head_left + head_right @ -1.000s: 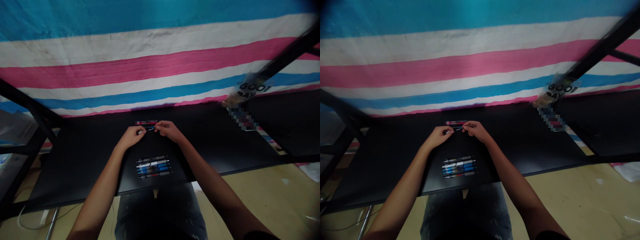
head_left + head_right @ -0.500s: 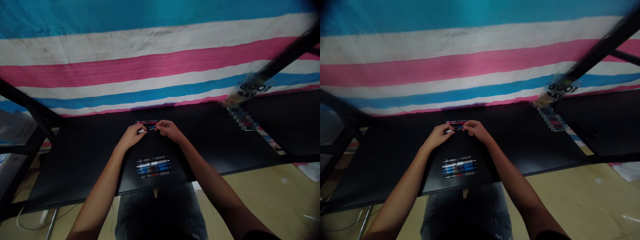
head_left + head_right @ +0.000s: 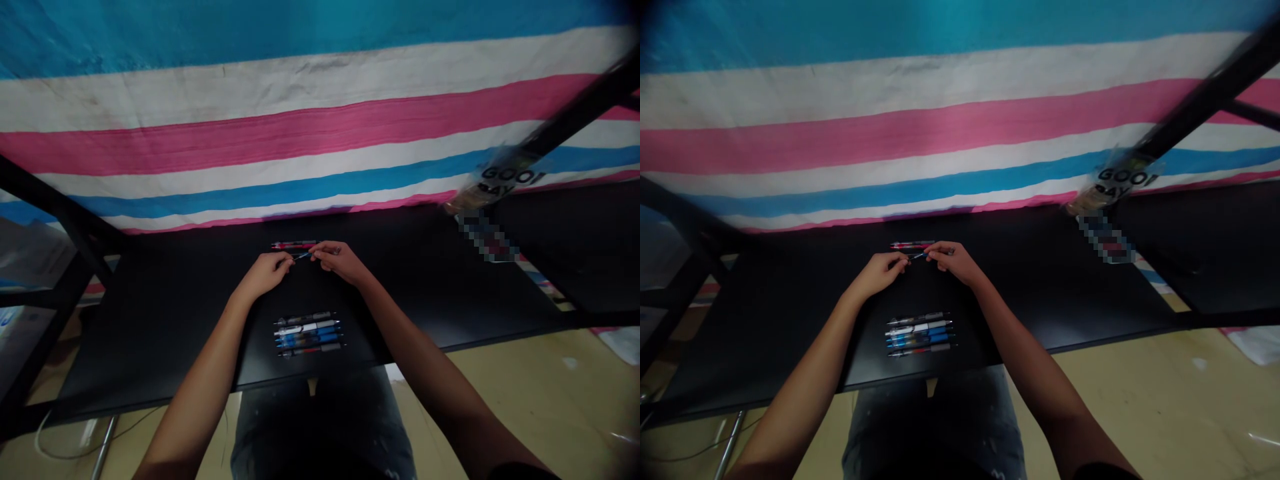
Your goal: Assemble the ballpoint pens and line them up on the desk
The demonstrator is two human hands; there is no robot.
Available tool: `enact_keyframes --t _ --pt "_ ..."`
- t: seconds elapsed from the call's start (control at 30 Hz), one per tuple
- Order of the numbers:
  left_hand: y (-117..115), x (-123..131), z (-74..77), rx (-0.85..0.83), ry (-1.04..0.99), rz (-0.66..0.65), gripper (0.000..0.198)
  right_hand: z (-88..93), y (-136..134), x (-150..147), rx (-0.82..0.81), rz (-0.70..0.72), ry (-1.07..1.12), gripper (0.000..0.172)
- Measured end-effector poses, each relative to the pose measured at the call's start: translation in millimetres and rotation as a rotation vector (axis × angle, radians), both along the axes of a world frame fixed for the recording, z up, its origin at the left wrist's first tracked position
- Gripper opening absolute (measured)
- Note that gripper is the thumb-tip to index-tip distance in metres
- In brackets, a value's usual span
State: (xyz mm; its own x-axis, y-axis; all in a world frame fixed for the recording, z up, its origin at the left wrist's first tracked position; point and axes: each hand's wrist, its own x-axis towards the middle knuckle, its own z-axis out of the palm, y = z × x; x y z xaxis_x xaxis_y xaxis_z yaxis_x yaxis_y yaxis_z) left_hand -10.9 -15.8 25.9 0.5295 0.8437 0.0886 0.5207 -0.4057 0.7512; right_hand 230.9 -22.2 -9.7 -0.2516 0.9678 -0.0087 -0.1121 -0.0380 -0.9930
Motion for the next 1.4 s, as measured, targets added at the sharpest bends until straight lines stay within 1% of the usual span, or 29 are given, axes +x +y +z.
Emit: enact_keyframes --t 0.1,0.23,0.27,0.37,0.47,0.57,0.77,0.97,1.4 --pt "-1.3 1.6 0.9 -0.149 -0.084 -0.022 0.031 -0.6 0.6 0.4 0.0 0.006 0.002 0.03" --pt "-2.5 2.7 -1.1 -0.494 -0.2 -0.035 0.037 -1.9 1.6 0.9 -0.004 0.008 -0.009 0.029" --pt "-2.4 2.7 -2.5 -0.557 -0.229 -0.032 0.038 -2.5 1.8 1.1 0.004 0.013 -0.012 0.029" --pt "-1.5 2.5 -7.4 -0.653 -0.27 -0.041 0.035 -4.3 2.2 1.3 0.026 0.014 -0.009 0.028" --pt "-0.5 2.6 -10.0 -0.671 -0.239 -0.019 0.033 -4.9 2.1 0.4 0.018 -0.009 0.007 0.029" --pt "0.0 2.5 -9.4 -0.654 -0.204 0.005 0.031 -3.4 1.6 -0.6 0.001 -0.017 0.004 0.03" --pt "0.5 1.6 -8.8 -0.651 -0.213 -0.016 0.028 -0.9 0.9 -0.5 0.003 -0.001 0.027 0.029" --pt "0.4 2.4 -8.9 -0.649 -0.214 -0.027 0.026 0.5 0.9 -1.7 -0.03 0.026 0.08 0.023" --pt "1.0 2.8 -9.1 -0.665 -0.215 -0.023 0.025 -3.5 2.0 1.3 0.022 0.03 -0.038 0.027"
